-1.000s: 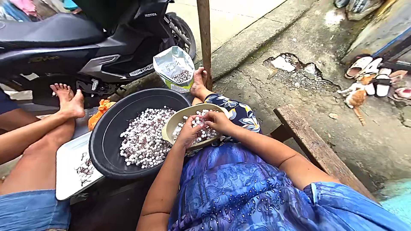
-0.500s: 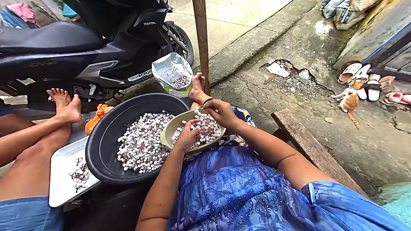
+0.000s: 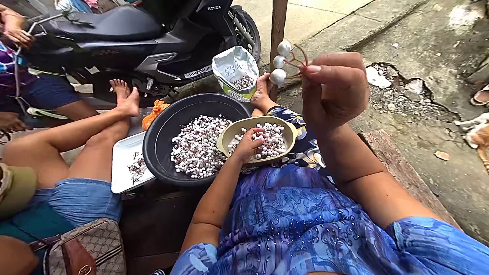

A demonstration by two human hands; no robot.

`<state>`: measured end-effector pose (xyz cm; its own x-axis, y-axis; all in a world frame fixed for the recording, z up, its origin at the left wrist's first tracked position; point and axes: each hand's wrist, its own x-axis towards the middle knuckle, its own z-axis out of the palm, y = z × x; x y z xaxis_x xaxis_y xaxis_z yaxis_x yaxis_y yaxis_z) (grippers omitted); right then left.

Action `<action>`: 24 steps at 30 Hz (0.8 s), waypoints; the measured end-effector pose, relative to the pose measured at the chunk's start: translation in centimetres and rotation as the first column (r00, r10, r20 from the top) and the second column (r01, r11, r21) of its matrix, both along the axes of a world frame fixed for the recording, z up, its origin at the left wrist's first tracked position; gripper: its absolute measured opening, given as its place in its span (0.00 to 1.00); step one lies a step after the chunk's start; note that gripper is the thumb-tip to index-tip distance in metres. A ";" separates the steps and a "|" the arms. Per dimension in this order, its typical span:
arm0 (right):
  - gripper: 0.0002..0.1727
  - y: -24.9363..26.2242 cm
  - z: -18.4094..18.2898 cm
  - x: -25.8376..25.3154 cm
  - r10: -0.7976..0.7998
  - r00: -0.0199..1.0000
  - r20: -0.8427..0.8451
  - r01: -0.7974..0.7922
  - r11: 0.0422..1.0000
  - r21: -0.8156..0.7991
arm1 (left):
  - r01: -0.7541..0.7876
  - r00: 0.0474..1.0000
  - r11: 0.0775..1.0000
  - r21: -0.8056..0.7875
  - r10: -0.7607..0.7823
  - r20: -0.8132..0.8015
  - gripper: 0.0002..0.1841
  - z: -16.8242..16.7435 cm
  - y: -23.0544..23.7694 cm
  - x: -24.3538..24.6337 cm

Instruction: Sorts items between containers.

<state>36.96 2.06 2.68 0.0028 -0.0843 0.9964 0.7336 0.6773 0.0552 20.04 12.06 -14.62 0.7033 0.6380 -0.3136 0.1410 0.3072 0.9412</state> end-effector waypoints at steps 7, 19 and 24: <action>0.25 12.0 1.6 2.6 -0.352 0.935 0.050 0.258 0.575 -0.776 | 0.012 1.000 1.000 -0.005 -0.012 0.004 0.21 -0.3 0.1 0.0; 0.25 13.6 5.3 1.3 -0.350 0.924 0.153 0.298 0.409 -0.862 | 0.003 1.000 1.000 0.009 -0.003 0.004 0.21 0.0 -0.1 -0.1; 0.26 13.0 4.8 1.6 -0.339 0.930 0.144 0.283 0.408 -0.868 | 0.001 1.000 1.000 0.003 -0.001 -0.003 0.21 0.2 -0.1 0.0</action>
